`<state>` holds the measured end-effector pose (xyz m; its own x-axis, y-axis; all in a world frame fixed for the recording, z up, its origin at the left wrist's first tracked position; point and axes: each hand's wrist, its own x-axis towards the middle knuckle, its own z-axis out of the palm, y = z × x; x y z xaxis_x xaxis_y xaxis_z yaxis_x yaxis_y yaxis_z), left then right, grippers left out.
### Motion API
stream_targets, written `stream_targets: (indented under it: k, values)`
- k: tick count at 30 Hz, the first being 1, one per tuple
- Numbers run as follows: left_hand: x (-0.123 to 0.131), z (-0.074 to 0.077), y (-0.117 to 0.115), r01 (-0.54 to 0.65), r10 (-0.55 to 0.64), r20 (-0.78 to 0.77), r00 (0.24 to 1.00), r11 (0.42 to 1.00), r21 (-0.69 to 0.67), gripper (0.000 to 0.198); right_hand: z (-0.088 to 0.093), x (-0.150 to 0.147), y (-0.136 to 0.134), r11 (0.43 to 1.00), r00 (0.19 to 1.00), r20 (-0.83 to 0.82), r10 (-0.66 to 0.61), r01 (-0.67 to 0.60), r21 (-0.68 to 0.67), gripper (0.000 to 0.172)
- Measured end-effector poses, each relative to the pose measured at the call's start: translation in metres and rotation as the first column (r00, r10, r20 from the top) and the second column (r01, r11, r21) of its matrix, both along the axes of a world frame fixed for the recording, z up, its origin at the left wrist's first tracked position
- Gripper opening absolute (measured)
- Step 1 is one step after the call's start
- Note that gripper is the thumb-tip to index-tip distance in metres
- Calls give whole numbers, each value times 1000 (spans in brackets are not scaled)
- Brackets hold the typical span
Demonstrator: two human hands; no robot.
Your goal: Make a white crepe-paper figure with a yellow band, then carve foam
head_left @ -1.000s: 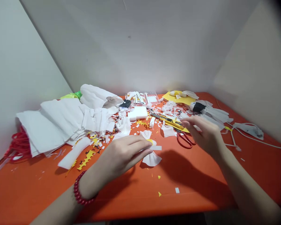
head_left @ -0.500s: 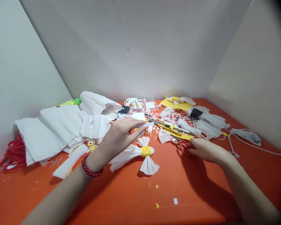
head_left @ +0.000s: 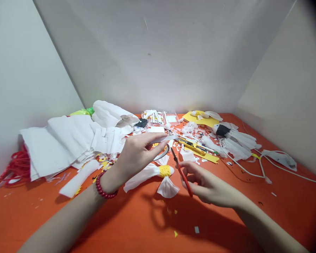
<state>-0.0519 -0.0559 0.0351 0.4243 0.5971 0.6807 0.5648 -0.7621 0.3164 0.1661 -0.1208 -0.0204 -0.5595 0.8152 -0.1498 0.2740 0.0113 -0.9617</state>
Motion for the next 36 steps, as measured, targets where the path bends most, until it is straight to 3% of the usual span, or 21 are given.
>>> stream_targets:
  k: [5, 12, 27, 36]
  values:
    - [-2, 0, -9, 51, -50, -8, 999, 995, 91, 19, 0, -9, -3, 989, 992, 108, -67, 51, 140, 45]
    - [5, 2, -21, 49, -48, -26, 999, 998, 49, 20, 8, -20, -6, 951, 968, 188, -168, 110, 287, 34]
    - [13, -6, -26, 67, -68, 12, 998, 996, 56, 15, 15, -25, -6, 924, 933, 279, -227, 116, 364, 11]
    - [12, -6, -28, 50, -50, 10, 999, 998, 33, 16, 16, -26, -5, 928, 927, 298, -229, 115, 354, 15]
